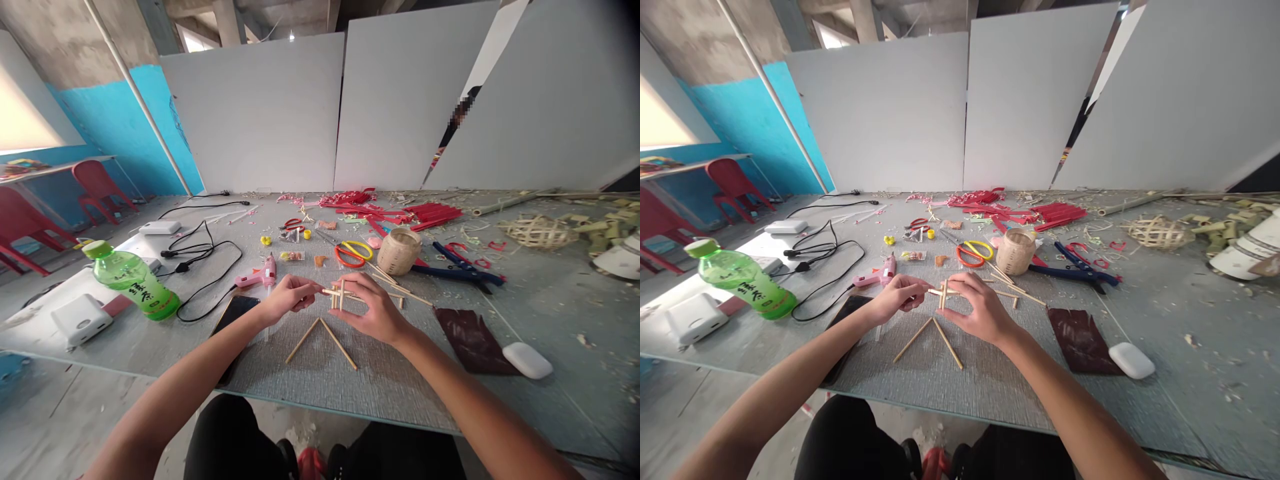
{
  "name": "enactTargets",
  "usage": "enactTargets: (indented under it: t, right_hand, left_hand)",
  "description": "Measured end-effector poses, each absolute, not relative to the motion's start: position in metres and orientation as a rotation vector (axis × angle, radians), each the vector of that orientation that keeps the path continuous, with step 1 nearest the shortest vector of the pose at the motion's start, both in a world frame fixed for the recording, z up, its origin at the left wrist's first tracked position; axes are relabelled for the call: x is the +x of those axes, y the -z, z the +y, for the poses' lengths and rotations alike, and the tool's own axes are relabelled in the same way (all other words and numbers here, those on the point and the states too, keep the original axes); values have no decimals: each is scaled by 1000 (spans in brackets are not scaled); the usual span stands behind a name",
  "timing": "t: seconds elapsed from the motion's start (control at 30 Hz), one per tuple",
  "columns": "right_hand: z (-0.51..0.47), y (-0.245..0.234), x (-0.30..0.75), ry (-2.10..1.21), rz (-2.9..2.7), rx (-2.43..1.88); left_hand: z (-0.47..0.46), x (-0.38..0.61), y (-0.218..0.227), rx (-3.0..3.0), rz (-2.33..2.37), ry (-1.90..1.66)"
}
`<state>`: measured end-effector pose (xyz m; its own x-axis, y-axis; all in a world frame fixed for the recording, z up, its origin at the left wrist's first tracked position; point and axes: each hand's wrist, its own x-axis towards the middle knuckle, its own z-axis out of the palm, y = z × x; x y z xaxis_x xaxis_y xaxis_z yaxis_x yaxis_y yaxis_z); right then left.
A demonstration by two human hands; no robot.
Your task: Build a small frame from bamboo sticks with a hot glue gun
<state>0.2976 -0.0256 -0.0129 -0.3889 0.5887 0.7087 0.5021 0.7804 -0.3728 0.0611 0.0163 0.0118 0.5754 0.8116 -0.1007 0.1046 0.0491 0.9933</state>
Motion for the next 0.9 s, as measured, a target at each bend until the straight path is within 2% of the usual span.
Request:
enactTargets:
  t: [0.9]
  right_hand:
    - [-25,13,298,-90,-2081,-817]
  left_hand:
    - [13,61,-17,1477,793,-598]
